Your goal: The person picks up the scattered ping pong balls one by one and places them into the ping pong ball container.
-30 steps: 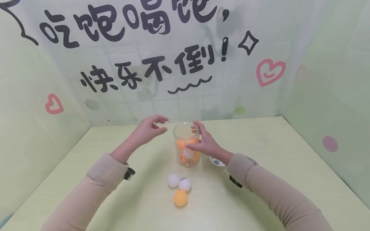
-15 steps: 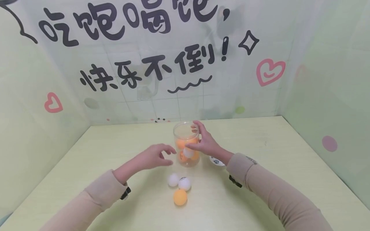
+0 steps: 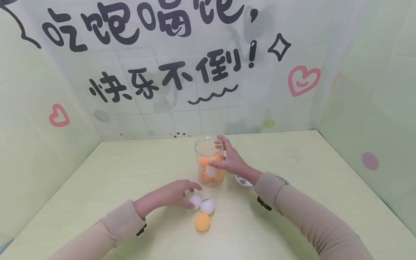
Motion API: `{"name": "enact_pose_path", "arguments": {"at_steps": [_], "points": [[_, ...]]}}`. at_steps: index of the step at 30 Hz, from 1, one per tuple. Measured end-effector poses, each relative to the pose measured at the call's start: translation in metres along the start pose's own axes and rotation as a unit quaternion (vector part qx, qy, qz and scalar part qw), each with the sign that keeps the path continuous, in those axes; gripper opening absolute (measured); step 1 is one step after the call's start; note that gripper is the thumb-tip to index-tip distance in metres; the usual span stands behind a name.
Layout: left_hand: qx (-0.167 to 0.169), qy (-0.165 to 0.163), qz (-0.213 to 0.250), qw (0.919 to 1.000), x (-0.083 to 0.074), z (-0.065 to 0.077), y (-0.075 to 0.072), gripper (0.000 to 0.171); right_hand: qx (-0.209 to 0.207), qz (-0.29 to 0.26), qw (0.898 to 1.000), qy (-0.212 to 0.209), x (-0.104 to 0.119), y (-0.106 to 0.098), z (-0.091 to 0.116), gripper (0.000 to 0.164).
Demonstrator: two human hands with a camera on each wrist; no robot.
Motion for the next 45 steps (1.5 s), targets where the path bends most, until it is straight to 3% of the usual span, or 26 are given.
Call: {"name": "enact_pose_path", "arguments": {"at_steps": [13,22,29,45], "points": [[-0.007,0.008,-0.01,0.9999,0.002,-0.003,0.006,0.035,-0.001,0.004,1.0,0.005,-0.001,0.0,-0.001,0.077],[-0.007,0.017,0.058,0.9982,0.009,-0.003,0.008,0.032,-0.002,-0.001,1.0,0.005,-0.001,0.0,-0.001,0.077],[-0.006,0.002,0.069,0.9976,0.011,-0.002,0.006,0.032,-0.004,0.008,1.0,0.007,0.0,-0.001,0.0,0.077],[-0.058,-0.052,0.103,0.9916,0.026,0.002,-0.023,0.035,-0.004,0.001,1.0,0.01,0.0,0.0,0.0,0.076]]}}
Point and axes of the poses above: each hand's wrist, its own z-axis away from the middle knuckle, its own y-axis out of the palm, x = y × z, the point moved 7 cm from there along -z, towards the middle knuckle, and after that the axes turned 10 degrees about -z, right-handed, at the moved point
